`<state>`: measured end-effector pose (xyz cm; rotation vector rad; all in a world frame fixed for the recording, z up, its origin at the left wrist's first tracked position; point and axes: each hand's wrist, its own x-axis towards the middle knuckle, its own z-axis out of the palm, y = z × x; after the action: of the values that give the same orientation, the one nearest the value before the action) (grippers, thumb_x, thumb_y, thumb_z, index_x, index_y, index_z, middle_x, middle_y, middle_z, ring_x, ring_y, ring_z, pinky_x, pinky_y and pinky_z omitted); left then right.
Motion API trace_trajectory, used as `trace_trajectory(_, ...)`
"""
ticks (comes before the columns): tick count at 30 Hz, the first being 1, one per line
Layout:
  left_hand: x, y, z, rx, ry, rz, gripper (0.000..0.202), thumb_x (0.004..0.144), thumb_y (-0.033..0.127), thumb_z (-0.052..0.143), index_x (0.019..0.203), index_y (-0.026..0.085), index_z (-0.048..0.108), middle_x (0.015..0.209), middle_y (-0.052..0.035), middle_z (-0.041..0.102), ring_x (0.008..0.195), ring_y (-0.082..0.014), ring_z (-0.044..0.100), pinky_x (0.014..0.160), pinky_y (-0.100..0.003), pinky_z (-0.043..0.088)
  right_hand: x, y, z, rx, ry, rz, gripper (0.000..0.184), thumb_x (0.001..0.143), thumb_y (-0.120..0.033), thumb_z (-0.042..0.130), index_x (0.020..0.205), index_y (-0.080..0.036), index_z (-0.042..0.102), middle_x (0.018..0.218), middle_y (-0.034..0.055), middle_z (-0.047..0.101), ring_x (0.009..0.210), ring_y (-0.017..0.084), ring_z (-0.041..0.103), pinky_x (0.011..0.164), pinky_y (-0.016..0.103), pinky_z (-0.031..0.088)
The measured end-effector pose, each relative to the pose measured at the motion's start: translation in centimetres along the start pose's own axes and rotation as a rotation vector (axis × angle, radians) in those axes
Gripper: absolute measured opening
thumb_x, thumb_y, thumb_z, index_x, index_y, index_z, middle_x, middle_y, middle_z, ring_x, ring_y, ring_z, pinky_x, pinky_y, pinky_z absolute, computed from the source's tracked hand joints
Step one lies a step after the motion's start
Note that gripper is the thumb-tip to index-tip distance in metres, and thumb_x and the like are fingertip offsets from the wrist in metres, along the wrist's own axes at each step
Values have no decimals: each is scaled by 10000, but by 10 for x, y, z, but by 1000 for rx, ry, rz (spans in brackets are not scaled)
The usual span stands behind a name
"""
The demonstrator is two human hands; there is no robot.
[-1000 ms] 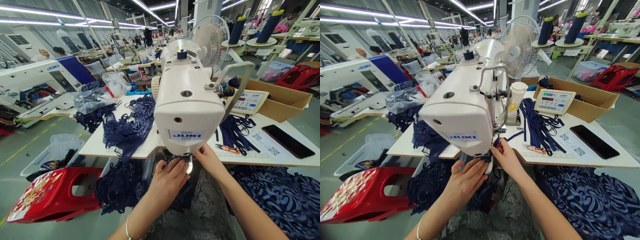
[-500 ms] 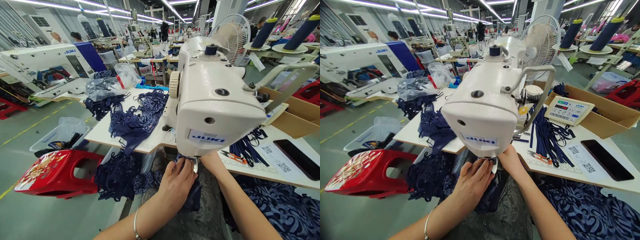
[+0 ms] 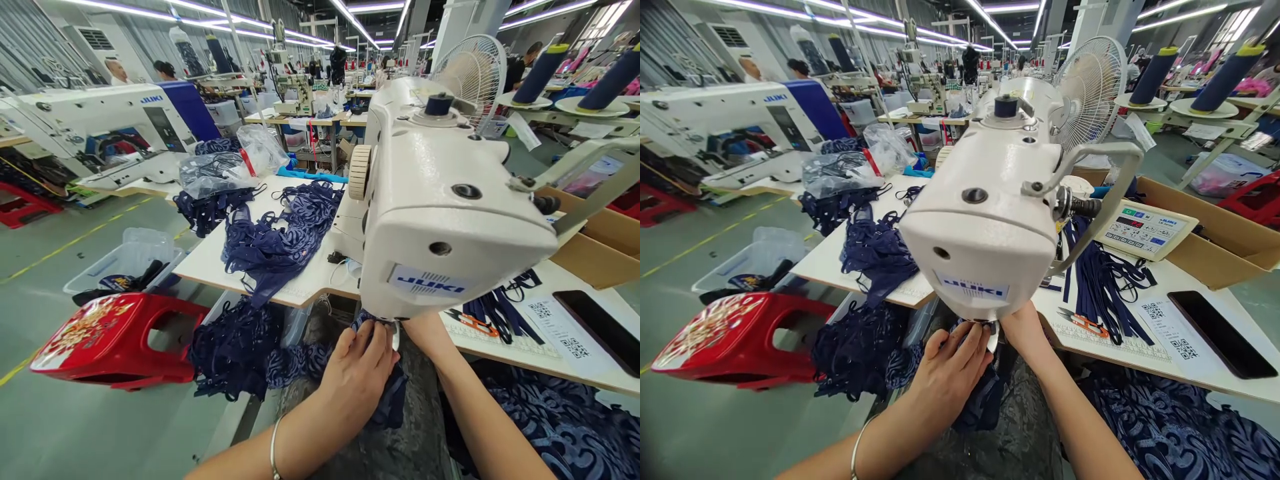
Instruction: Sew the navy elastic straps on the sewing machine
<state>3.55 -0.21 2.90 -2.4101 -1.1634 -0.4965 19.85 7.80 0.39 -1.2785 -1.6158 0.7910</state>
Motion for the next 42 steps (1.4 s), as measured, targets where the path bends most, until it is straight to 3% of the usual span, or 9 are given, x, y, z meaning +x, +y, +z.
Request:
trace_trajectory(11, -2, -3, -2, -34, 35, -72, 318, 993, 354, 460, 1190, 159, 616, 1159, -54, 624, 1077, -191, 546, 907, -344, 325, 7, 17, 0, -197, -36, -95, 188, 780, -335, 549, 821, -250, 712, 922, 95, 752, 1069, 349, 615, 954, 515, 475)
trace_trajectory(16, -4, -8, -4, -88, 12, -50, 357, 996, 383, 446, 1227, 157, 597, 1174, -63, 617, 1089, -190, 537, 880, -343, 326, 5, 16, 2, -207, -36, -108, 218, 807, -354, 522, 842, -249, 710, 896, 97, 750, 1103, 353, 600, 957, 517, 474)
trace_trajectory(22, -5, -7, -2, -80, 14, -32, 344, 996, 369, 456, 1243, 170, 590, 1187, -57, 614, 1109, -183, 527, 886, -339, 323, 6, 17, 1, -218, -29, -108, 195, 802, -332, 550, 877, -238, 705, 1009, 118, 731, 1137, 369, 579, 968, 548, 456)
trace_trajectory(27, -8, -6, 4, -54, 37, -12, 343, 964, 367, 530, 1253, 190, 583, 1179, -51, 618, 1136, -182, 526, 907, -330, 328, 3, 11, 0, -165, -25, -81, 246, 819, -305, 536, 973, -228, 711, 1067, 102, 723, 1117, 323, 607, 959, 494, 480)
trace_trajectory(35, -7, -4, 3, -66, 46, -34, 306, 987, 348, 482, 1222, 194, 603, 1189, -49, 632, 1140, -177, 527, 895, -331, 322, -6, -6, -3, -48, -9, -28, 335, 825, -306, 512, 1087, -200, 691, 1070, 105, 723, 1112, 280, 618, 941, 448, 502)
trace_trajectory(42, -1, -3, 4, -129, 32, -63, 320, 992, 323, 470, 1258, 179, 574, 1224, -26, 627, 1144, -167, 516, 882, -350, 320, -2, -4, 0, -70, 40, -29, 253, 811, -285, 480, 864, -189, 709, 985, 142, 735, 1092, 311, 623, 988, 490, 465)
